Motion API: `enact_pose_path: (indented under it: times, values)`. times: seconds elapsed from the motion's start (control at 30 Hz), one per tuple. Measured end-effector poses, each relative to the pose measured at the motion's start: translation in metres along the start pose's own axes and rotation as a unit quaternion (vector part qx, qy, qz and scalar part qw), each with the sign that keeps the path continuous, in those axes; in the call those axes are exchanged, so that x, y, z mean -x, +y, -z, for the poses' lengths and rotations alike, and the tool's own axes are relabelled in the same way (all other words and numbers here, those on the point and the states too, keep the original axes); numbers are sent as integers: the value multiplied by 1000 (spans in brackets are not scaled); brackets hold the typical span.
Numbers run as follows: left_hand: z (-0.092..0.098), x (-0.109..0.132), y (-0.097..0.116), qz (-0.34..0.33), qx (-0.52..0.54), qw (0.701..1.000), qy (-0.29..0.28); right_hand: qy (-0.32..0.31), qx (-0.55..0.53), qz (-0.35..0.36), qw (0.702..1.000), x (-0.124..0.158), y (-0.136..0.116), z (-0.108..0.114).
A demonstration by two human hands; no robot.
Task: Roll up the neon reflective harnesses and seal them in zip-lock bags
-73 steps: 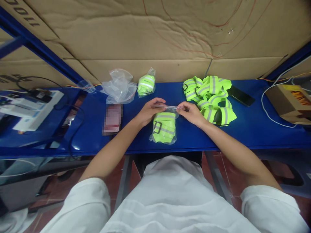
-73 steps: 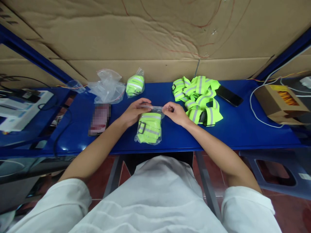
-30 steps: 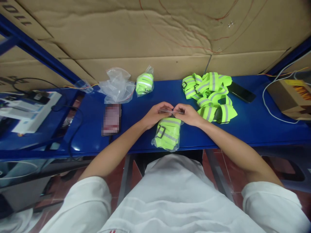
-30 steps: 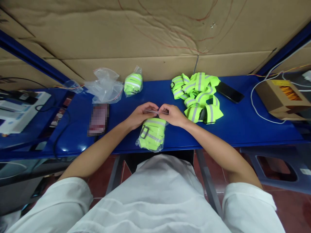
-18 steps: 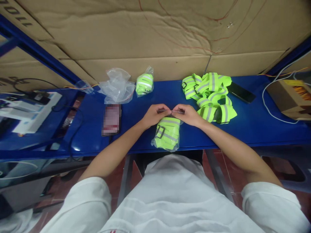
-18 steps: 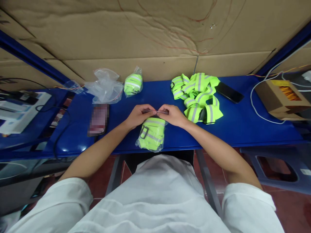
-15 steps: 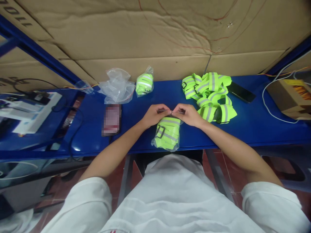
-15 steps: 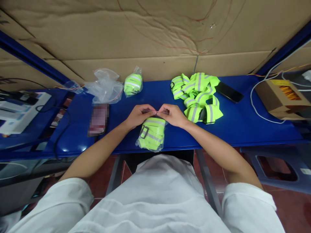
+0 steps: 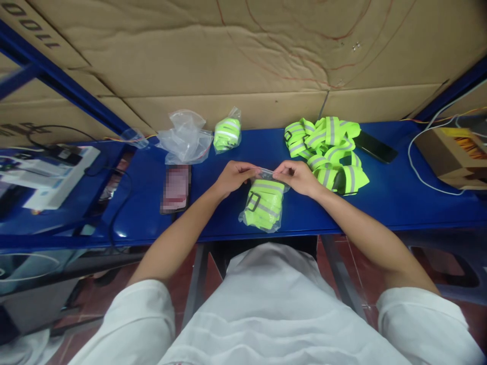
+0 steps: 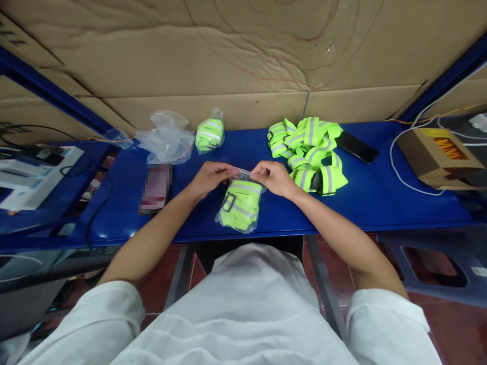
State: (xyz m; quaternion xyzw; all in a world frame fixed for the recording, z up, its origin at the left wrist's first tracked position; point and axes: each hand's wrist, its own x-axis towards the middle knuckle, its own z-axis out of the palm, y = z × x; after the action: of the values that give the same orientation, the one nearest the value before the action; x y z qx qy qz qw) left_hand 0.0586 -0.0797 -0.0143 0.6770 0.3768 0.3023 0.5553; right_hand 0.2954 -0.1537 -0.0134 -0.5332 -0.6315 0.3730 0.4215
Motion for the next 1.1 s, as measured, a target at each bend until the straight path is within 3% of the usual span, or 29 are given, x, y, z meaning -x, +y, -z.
enact_pose_path:
  times: [0.37,0.57,0.93,1.1]
  values:
    - [5,0,3,-26,8,999,-45,14,1,3,1000,-1,1,2]
    - [-1,-2,-2,-50,-33,998,-6,14,8,2,1000,-2,4,0]
    - [-10,5,3,-67,6,998,21,-3,7,38,999,1,-1,-1]
    - [-10,7,6,-38,42,998,3,-1,0,32,1000,1,-2,0]
